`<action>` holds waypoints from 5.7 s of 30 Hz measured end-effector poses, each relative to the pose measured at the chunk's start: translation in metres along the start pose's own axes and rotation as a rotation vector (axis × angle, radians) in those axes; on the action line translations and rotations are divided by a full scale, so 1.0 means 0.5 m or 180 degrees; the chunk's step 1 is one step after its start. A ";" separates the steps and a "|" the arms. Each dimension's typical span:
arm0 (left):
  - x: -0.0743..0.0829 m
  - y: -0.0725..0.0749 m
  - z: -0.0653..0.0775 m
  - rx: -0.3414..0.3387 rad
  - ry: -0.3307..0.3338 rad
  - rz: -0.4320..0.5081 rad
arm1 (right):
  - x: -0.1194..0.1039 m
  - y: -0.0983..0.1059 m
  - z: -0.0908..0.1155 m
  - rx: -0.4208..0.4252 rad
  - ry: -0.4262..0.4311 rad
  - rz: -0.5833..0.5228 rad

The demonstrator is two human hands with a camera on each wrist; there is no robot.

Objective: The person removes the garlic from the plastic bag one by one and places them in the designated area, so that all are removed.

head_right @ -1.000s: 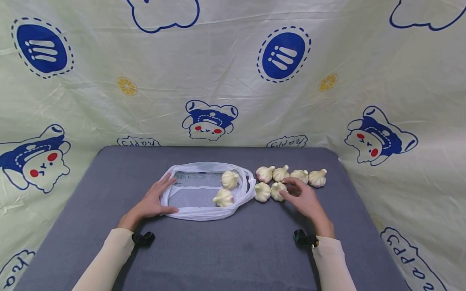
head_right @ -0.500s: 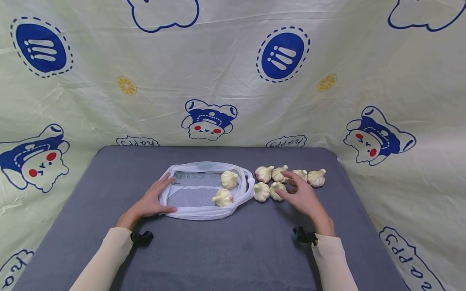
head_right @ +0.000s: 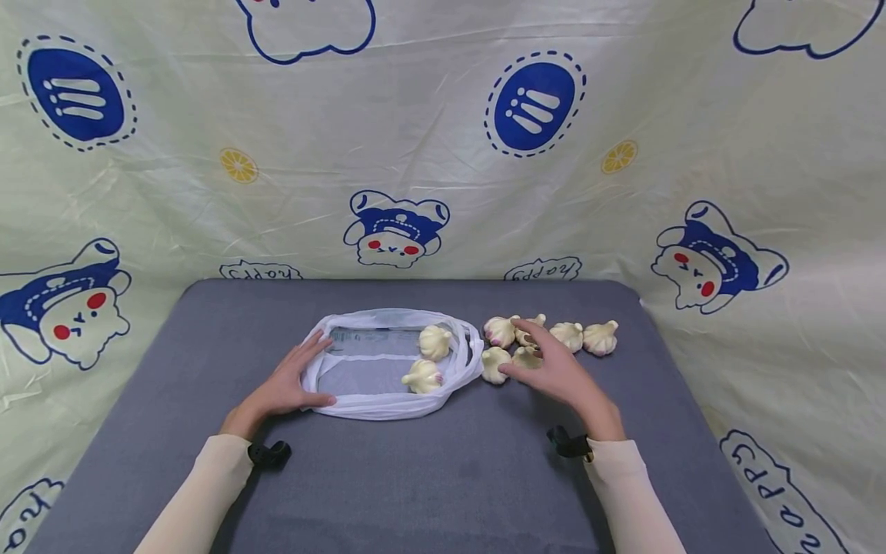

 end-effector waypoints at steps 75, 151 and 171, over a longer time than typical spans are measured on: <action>0.005 0.000 0.003 -0.0009 0.0049 -0.0022 | -0.179 -0.192 -0.112 -0.0828 0.1370 0.0562; 0.002 -0.004 0.000 -0.0029 0.0091 -0.0069 | -0.051 0.053 -0.003 0.0641 0.0274 -0.0389; 0.005 -0.005 0.001 -0.0035 0.0129 -0.0070 | 0.061 0.074 0.068 0.0995 -0.0223 -0.0046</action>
Point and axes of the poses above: each hand's wrist, its own z-axis away from the middle knuckle, its own y-axis out of the back of the hand, x = y × z, the point moved 3 cm from there along -z, towards the middle knuckle, and after that the axes turned 5 degrees about z, right-handed, at the moved point
